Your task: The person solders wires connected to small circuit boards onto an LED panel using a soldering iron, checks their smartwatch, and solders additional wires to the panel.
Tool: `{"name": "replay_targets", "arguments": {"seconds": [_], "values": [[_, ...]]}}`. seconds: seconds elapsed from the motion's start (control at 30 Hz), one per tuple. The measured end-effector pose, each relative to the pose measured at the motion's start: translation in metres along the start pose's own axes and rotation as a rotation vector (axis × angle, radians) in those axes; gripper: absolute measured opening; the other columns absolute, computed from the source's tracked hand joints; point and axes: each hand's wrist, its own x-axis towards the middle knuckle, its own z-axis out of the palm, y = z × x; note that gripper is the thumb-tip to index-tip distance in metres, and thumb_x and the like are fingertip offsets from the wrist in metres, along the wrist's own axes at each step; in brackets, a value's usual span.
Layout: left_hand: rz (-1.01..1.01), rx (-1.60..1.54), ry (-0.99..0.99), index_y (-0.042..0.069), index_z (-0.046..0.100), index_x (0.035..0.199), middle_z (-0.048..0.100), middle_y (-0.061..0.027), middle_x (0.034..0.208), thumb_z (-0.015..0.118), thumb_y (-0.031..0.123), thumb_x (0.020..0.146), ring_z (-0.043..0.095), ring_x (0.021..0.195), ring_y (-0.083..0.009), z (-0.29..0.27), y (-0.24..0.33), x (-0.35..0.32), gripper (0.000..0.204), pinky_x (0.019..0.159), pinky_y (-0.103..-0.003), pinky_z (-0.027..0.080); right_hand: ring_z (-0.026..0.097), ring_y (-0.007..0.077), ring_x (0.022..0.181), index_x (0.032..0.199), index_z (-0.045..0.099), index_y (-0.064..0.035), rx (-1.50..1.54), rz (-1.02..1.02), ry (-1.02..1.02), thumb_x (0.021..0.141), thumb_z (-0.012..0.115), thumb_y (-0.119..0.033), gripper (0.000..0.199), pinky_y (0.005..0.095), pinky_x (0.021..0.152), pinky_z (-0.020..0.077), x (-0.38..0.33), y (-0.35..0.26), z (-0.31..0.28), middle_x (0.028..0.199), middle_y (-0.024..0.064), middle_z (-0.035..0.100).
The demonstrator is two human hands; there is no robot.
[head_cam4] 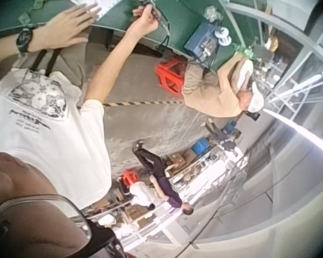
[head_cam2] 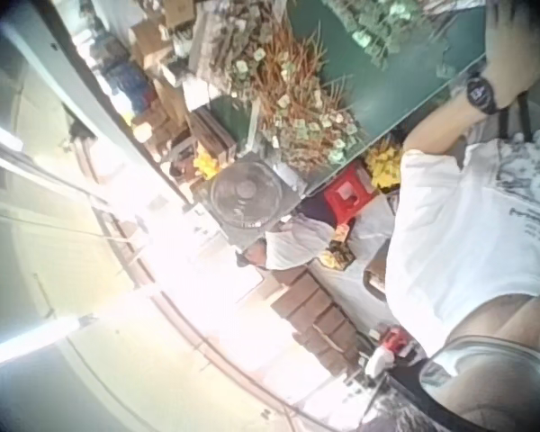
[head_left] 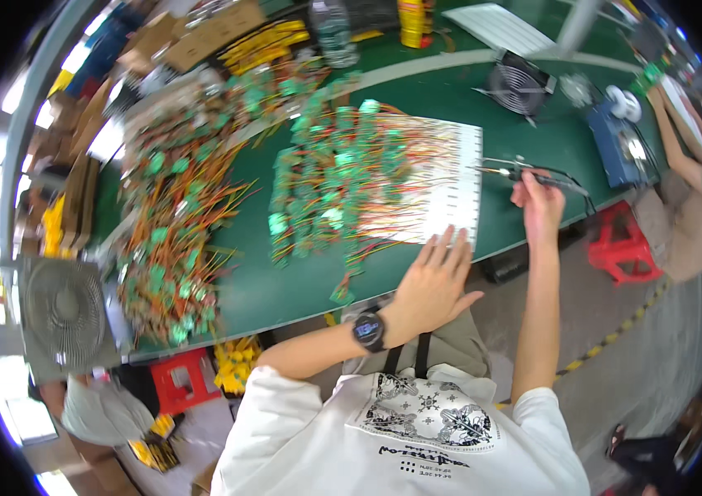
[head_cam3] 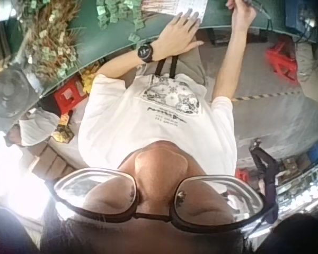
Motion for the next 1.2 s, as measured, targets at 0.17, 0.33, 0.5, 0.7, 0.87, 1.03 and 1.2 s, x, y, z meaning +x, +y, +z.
{"name": "replay_targets", "arguments": {"seconds": [0.17,0.33,0.5,0.7,0.87,1.03,1.2], "values": [[0.008,-0.083,0.161,-0.005,0.049,0.137,0.040,-0.0250,0.148,0.054,0.043,0.096,0.034,0.141,-0.0389,0.023,0.000,0.018,0.064,0.118,-0.050,0.025,0.059,0.0140,0.059,0.103,0.065,0.0035,0.021,-0.067,0.004,0.093,0.067,-0.012,0.018,0.0248,0.054,0.0426,0.006,0.006,-0.019,0.076,0.0090,0.066],[-0.087,-0.256,0.454,0.003,0.061,0.114,0.059,-0.0147,0.125,0.069,0.017,0.084,0.056,0.117,-0.0344,-0.036,-0.005,-0.028,0.034,0.105,-0.049,0.042,0.059,0.0137,0.060,0.104,0.066,0.0039,0.017,-0.094,-0.028,0.093,0.067,-0.012,0.019,0.0245,0.055,0.0427,0.005,0.011,-0.019,0.077,0.0086,0.066],[-0.521,-0.024,0.751,0.005,0.063,0.099,0.068,-0.0132,0.094,0.067,0.006,0.080,0.066,0.085,-0.0327,-0.072,-0.068,-0.126,0.020,0.075,-0.042,0.054,0.059,0.0127,0.060,0.105,0.067,0.0033,0.027,-0.101,-0.049,0.093,0.068,-0.013,0.020,0.0242,0.054,0.0415,0.007,0.012,-0.020,0.078,0.0079,0.067],[-0.684,0.533,0.638,0.002,0.061,0.108,0.062,-0.0129,0.105,0.056,0.000,0.086,0.059,0.101,-0.0319,-0.130,-0.186,-0.197,0.023,0.084,-0.041,0.049,0.058,0.0117,0.060,0.104,0.067,0.0025,0.017,-0.101,-0.060,0.093,0.069,-0.014,0.020,0.0235,0.054,0.0401,0.006,0.008,-0.021,0.077,0.0071,0.067],[-0.629,0.598,0.393,0.008,0.065,0.108,0.063,-0.0098,0.102,0.063,0.011,0.087,0.058,0.101,-0.0320,-0.150,-0.249,-0.215,0.021,0.086,-0.044,0.047,0.058,0.0115,0.059,0.102,0.067,0.0020,0.027,-0.086,-0.057,0.093,0.069,-0.013,0.018,0.0228,0.053,0.0396,0.006,0.005,-0.014,0.076,0.0064,0.066],[-0.596,0.582,0.346,0.008,0.069,0.100,0.062,-0.0090,0.098,0.067,0.013,0.080,0.058,0.097,-0.0314,-0.158,-0.255,-0.212,0.020,0.083,-0.043,0.048,0.058,0.0118,0.057,0.103,0.066,0.0018,0.009,-0.068,-0.067,0.093,0.069,-0.012,0.018,0.0221,0.051,0.0399,0.004,0.005,-0.018,0.076,0.0072,0.066],[-0.616,0.513,0.312,0.006,0.066,0.090,0.063,-0.0112,0.094,0.067,0.013,0.081,0.062,0.091,-0.0336,-0.178,-0.243,-0.196,0.011,0.074,-0.045,0.051,0.057,0.0114,0.055,0.103,0.065,0.0017,0.020,-0.068,-0.050,0.092,0.069,-0.012,0.018,0.0220,0.050,0.0396,0.002,0.005,-0.016,0.075,0.0070,0.066]]}}
